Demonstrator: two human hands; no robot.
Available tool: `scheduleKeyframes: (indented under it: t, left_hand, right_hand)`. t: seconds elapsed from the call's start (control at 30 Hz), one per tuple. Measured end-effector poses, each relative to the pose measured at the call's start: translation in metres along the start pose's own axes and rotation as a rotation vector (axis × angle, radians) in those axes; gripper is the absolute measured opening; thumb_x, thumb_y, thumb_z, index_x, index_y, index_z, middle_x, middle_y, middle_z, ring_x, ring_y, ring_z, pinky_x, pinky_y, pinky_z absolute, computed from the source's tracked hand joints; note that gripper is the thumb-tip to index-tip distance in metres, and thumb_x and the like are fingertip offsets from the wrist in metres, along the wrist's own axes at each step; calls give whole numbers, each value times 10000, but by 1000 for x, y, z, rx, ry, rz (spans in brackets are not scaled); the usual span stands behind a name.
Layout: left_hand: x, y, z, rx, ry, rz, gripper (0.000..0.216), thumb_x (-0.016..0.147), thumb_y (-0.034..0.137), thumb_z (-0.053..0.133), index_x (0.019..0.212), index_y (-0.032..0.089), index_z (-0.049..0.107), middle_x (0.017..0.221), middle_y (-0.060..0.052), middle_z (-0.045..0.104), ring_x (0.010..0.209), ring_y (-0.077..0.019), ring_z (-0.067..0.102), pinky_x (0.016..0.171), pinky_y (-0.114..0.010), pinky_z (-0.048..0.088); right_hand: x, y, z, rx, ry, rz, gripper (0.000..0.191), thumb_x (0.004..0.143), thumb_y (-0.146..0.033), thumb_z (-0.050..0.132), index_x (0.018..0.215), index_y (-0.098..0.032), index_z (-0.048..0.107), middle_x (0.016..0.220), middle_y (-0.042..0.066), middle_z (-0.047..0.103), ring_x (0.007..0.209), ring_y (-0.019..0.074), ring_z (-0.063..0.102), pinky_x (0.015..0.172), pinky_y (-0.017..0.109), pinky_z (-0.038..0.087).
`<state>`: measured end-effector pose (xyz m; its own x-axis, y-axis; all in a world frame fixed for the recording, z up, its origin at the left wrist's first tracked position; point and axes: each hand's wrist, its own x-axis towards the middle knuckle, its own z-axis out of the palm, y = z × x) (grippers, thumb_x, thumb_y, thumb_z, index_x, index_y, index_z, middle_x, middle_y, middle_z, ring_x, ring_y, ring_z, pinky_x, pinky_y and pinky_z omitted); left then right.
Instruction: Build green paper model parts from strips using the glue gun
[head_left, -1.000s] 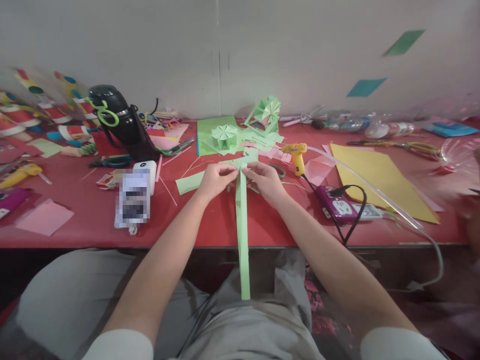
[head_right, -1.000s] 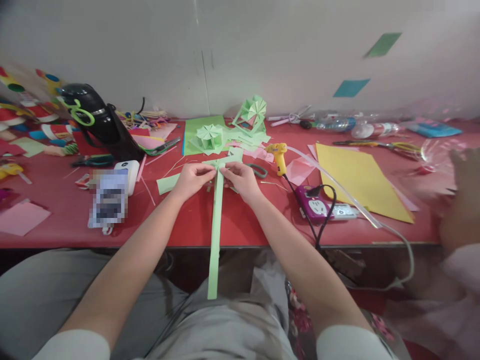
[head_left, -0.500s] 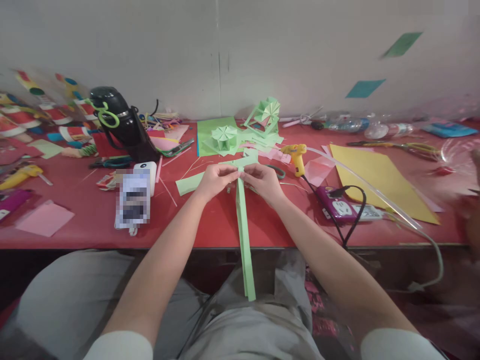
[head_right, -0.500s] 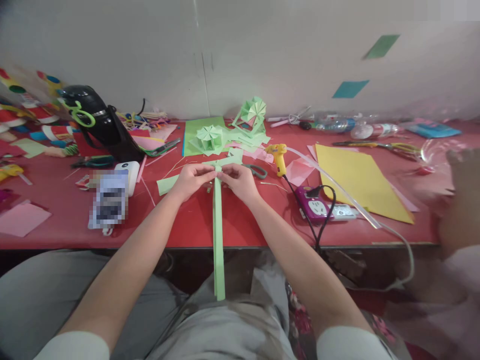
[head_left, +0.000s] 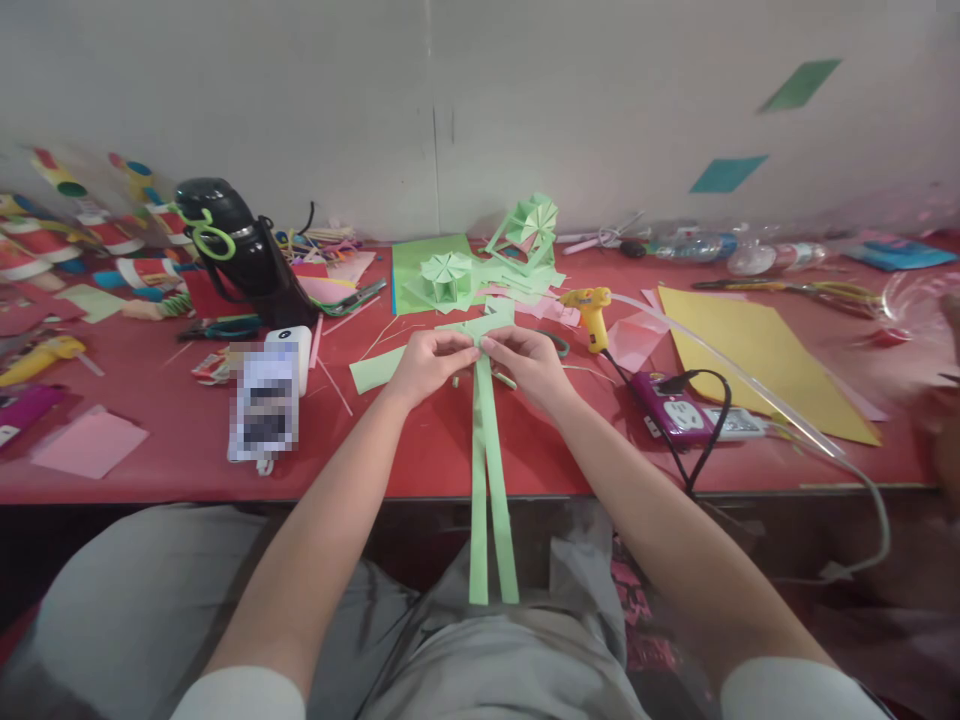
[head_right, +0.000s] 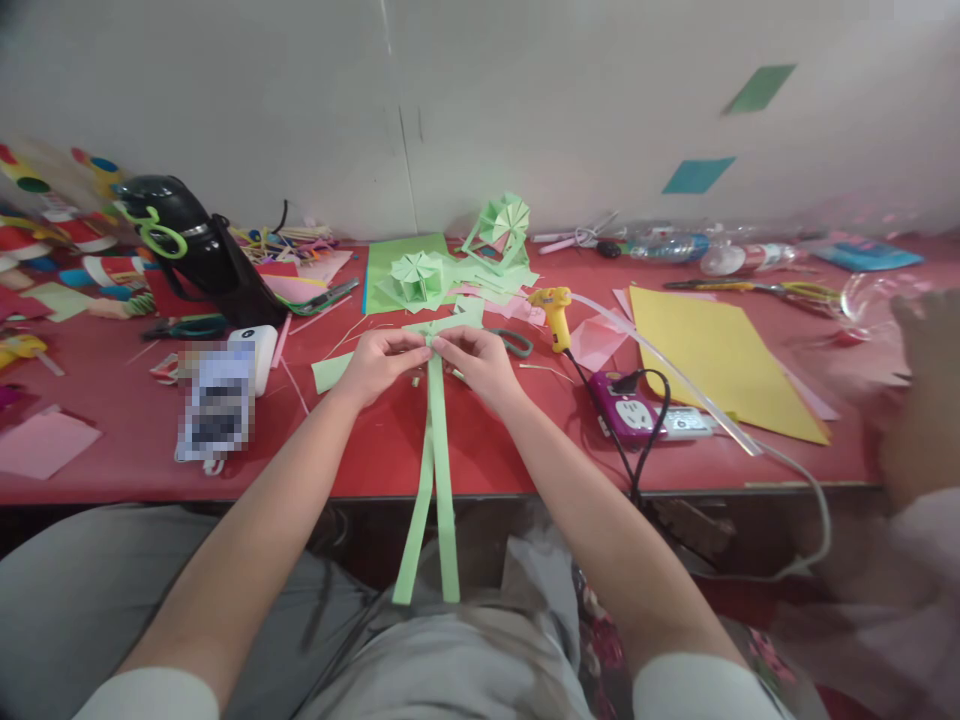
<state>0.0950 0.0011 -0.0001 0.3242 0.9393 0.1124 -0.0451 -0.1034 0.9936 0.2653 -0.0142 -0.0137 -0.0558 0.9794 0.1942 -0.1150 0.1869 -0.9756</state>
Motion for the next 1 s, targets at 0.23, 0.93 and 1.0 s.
scheduleKeyframes:
  t: [0.23, 0.93, 1.0]
  left_hand:
    - [-1, -1, 1, -34, 10, 10, 285, 665, 392, 842, 825, 170, 761, 782, -56, 743, 720, -198, 718, 678, -319, 601]
    - [-20, 33, 10, -480, 26, 142, 267, 588, 248, 917, 775, 210, 729, 732, 21, 739, 637, -95, 675, 581, -185, 558]
    - [-24, 37, 9, -472, 61, 155, 292, 573, 265, 924, 775, 213, 719, 731, 25, 732, 633, -103, 672, 565, -196, 550]
  right_hand:
    - [-1, -3, 1, 43, 3, -18, 288, 726, -429, 805, 821, -176, 704, 718, 1, 662, 618, 100, 545, 621, 262, 464]
    - [-16, -57, 28, 80, -15, -235, 280, 767, -379, 793, 940, -226, 635, 976, 21, 631, 861, 138, 597, 727, 278, 519]
    - [-17, -60, 34, 93, -35, -215, 278, 780, -387, 776, 944, -224, 621, 983, 27, 630, 864, 141, 598, 724, 276, 520]
